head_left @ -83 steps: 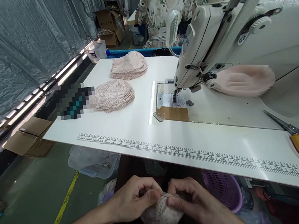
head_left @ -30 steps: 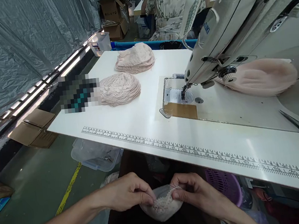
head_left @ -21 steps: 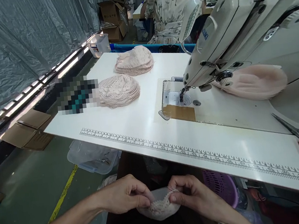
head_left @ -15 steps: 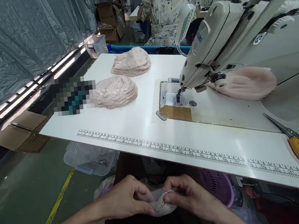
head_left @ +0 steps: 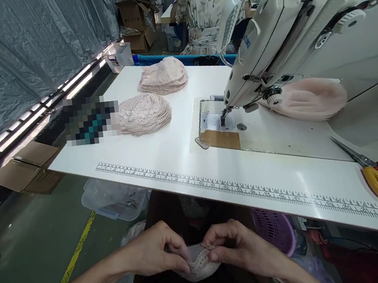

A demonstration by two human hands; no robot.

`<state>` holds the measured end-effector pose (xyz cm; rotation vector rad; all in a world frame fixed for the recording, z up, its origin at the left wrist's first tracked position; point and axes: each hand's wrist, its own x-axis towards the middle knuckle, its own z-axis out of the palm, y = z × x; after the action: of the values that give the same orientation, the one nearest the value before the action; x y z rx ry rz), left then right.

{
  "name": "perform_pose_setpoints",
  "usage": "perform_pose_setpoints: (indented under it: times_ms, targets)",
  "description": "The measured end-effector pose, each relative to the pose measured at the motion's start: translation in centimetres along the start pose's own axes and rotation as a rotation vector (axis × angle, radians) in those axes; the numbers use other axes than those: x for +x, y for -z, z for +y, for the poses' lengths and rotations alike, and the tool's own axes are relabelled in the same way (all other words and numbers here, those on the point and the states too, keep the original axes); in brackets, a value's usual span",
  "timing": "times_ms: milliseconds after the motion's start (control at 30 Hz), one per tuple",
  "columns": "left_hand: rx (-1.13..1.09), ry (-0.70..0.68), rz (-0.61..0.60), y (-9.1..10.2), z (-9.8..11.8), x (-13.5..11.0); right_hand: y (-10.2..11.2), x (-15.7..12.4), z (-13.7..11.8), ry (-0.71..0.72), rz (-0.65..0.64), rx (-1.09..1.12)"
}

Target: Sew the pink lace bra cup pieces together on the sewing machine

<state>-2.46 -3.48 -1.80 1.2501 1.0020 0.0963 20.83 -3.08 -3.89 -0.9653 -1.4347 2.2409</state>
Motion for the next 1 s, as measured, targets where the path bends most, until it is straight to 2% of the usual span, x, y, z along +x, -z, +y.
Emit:
perform_pose_setpoints:
  times_ms: [667,1000]
  targets:
    - [-0.044,0.02,-0.041,0.07,0.08,-0.1,-0.19,0.06,-0.27,-0.013,0.036,-0.098]
    - [-0.066,-0.031,-0.035,0.55,0.43,-0.27,-0.31,0.33,-0.76,0.004,0.053,-0.106]
